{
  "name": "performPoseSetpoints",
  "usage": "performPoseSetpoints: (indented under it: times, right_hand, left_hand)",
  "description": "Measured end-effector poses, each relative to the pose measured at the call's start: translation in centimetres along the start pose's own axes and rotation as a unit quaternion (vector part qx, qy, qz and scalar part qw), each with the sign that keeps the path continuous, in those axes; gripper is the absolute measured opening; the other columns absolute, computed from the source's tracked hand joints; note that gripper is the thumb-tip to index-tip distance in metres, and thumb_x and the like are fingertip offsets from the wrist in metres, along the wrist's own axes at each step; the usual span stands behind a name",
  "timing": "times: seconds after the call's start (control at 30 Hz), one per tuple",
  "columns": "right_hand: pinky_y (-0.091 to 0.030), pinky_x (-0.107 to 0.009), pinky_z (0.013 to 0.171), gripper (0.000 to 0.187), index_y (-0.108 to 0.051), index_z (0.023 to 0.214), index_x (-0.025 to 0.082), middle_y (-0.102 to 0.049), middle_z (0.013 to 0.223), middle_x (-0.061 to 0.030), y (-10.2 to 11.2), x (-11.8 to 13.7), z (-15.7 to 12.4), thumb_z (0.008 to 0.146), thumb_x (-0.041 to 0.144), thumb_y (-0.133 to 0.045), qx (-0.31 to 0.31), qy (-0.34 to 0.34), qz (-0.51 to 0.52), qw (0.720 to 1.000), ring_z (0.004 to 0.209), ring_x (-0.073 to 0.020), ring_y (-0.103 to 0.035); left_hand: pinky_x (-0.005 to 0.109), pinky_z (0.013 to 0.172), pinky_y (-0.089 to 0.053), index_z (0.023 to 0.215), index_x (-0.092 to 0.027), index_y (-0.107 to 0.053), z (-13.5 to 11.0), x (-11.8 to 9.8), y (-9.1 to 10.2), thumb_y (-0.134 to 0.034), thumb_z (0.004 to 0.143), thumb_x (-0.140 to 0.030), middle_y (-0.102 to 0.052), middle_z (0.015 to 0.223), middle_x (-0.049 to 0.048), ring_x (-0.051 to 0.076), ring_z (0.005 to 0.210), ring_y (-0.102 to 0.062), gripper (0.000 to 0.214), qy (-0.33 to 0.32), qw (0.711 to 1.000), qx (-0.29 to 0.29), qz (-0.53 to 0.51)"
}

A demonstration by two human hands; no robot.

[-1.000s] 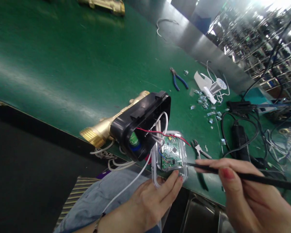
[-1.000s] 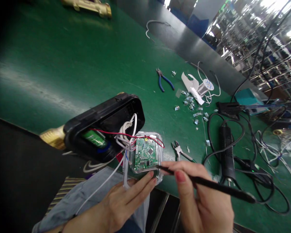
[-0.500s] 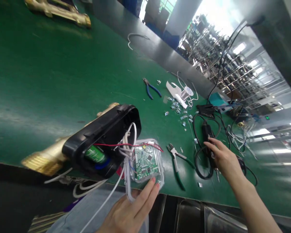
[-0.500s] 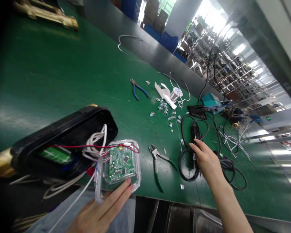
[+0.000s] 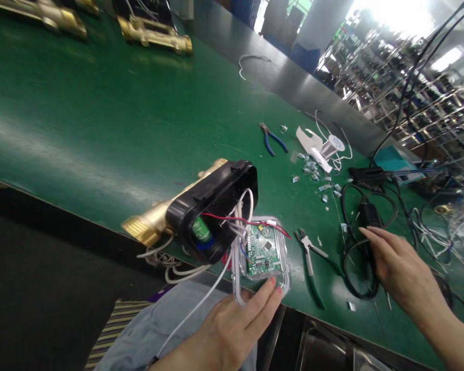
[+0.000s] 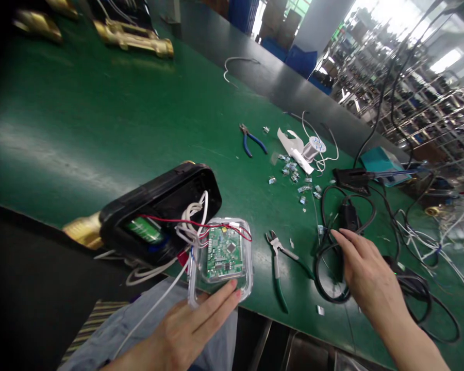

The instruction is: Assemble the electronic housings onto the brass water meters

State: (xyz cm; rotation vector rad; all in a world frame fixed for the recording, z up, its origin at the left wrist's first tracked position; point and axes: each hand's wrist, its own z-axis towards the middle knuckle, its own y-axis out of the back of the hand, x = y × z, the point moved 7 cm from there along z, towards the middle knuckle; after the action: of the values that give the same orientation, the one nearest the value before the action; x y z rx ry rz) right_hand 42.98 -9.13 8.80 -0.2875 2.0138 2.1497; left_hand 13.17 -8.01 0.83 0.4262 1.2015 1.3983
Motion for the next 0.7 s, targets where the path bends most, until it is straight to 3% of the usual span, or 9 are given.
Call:
performPoseSetpoints:
  times: [0.07, 0.17, 0.23, 0.37, 0.47, 0.57, 0.7]
  right_hand:
    - [-0.048, -0.041, 0.095, 0.042, -0.052, 0.125, 0.017, -0.058, 0.119, -0.0122, 0.4, 3.0, 0.5, 0.090, 0.039, -0.047, -0.009, -0.031, 0.052, 0.998, 0.108, -0.0249, -0.057]
    - [-0.047, -0.046, 0.095, 0.071, -0.041, 0.134, 0.015, -0.055, 0.121, -0.0151, -0.2, 7.5, 1.0, 0.080, 0.060, -0.054, 0.071, -0.056, 0.086, 0.992, 0.111, -0.0287, -0.056]
    - [-0.048, -0.048, 0.092, 0.078, -0.038, 0.135, 0.015, -0.055, 0.119, -0.0160, -0.2, 9.1, 1.1, 0.077, 0.063, -0.056, 0.104, -0.068, 0.091, 0.988, 0.109, -0.0305, -0.057]
    - [-0.052, -0.047, 0.082, 0.073, -0.042, 0.130, 0.017, -0.058, 0.110, -0.0141, 0.0, 9.4, 1.0, 0.074, 0.059, -0.061, 0.144, -0.068, 0.094, 0.983, 0.096, -0.0298, -0.063]
    - [-0.053, -0.043, 0.079, 0.059, -0.046, 0.120, 0.015, -0.059, 0.104, -0.0125, -0.2, 9.1, 0.8, 0.073, 0.047, -0.062, 0.180, -0.067, 0.103, 0.976, 0.093, -0.0279, -0.064]
    - [-0.053, -0.041, 0.079, 0.044, -0.047, 0.112, 0.014, -0.059, 0.100, -0.0119, -0.2, 9.4, 0.6, 0.074, 0.034, -0.057, 0.189, -0.047, 0.079, 0.978, 0.093, -0.0269, -0.064]
    - [-0.054, -0.038, 0.077, 0.040, -0.045, 0.111, 0.015, -0.059, 0.100, -0.0116, 0.5, 9.3, -0.2, 0.076, 0.031, -0.053, 0.186, -0.003, 0.031, 0.982, 0.091, -0.0247, -0.064]
  left_hand:
    - [0.023, 0.078, -0.056, 0.139, -0.014, -0.038, -0.1, 0.0, 0.0, -0.019, 0.098, -0.013, -0.037, 0.148, 0.0067, 0.013, 0.101, -0.062, 0.046, 0.000, 1.000, -0.001, -0.004]
    - [0.024, 0.078, -0.057, 0.139, -0.014, -0.038, -0.1, -0.1, -0.1, -0.021, 0.097, -0.011, -0.036, 0.148, 0.0074, 0.014, 0.103, -0.061, 0.046, -0.003, 1.000, -0.005, -0.007]
    - [0.025, 0.075, -0.057, 0.139, -0.013, -0.038, -0.1, -0.1, -0.2, -0.021, 0.096, -0.010, -0.036, 0.148, 0.0079, 0.014, 0.101, -0.062, 0.047, -0.003, 1.000, -0.013, -0.013]
    - [0.025, 0.068, -0.057, 0.140, -0.010, -0.036, -0.2, -0.2, -0.3, -0.020, 0.095, -0.011, -0.033, 0.150, 0.0115, 0.015, 0.095, -0.063, 0.047, -0.001, 0.999, -0.043, -0.027]
    - [0.026, 0.068, -0.057, 0.140, -0.009, -0.035, -0.2, -0.2, -0.4, -0.022, 0.094, -0.010, -0.033, 0.149, 0.0126, 0.015, 0.094, -0.063, 0.048, 0.002, 0.998, -0.051, -0.036]
    - [0.025, 0.069, -0.057, 0.140, -0.009, -0.036, -0.1, -0.2, -0.2, -0.020, 0.094, -0.010, -0.037, 0.148, 0.0118, 0.016, 0.095, -0.063, 0.048, -0.002, 0.998, -0.056, -0.034]
    - [0.025, 0.072, -0.057, 0.137, -0.009, -0.041, 0.0, -0.1, 0.2, -0.017, 0.095, -0.010, -0.042, 0.144, 0.0118, 0.016, 0.096, -0.064, 0.048, -0.005, 0.997, -0.060, -0.038]
